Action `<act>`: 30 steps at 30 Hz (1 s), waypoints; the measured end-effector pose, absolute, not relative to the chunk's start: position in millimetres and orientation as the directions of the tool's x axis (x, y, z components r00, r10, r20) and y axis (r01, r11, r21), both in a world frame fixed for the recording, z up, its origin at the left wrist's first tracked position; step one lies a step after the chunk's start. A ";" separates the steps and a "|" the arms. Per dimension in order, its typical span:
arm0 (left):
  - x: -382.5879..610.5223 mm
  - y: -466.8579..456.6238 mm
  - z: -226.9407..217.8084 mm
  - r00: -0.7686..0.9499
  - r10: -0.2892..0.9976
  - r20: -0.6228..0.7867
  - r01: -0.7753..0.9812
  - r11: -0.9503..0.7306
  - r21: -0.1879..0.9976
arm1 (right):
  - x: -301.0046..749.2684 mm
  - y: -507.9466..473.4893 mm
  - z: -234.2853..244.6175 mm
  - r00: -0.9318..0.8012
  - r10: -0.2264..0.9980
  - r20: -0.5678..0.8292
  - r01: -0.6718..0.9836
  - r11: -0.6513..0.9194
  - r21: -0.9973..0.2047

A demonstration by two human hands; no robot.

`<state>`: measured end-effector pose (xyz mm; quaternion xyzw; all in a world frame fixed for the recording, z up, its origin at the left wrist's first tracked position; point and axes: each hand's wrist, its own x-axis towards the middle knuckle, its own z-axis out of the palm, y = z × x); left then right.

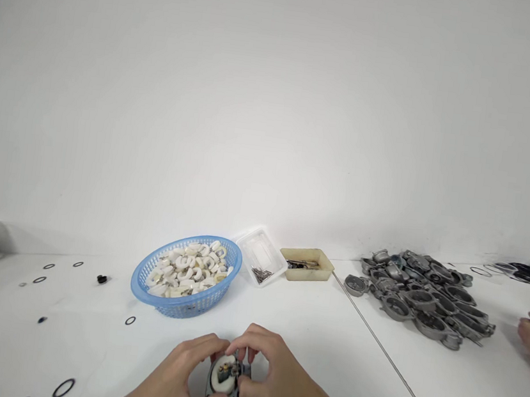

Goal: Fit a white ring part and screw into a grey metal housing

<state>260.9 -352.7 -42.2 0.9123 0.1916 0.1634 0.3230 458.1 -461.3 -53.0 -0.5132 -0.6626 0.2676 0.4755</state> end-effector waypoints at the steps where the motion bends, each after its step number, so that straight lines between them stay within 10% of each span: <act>1: 261.0 -352.7 -42.1 0.873 0.456 0.173 0.247 -0.718 0.651 | 458.3 -461.4 -53.2 -0.022 0.934 0.357 0.423 0.332 -0.843; 30: 259.4 -355.1 -39.2 0.882 0.433 0.186 0.221 -0.729 0.647 | 453.8 -460.7 -60.4 0.007 0.912 0.411 0.460 0.362 -0.811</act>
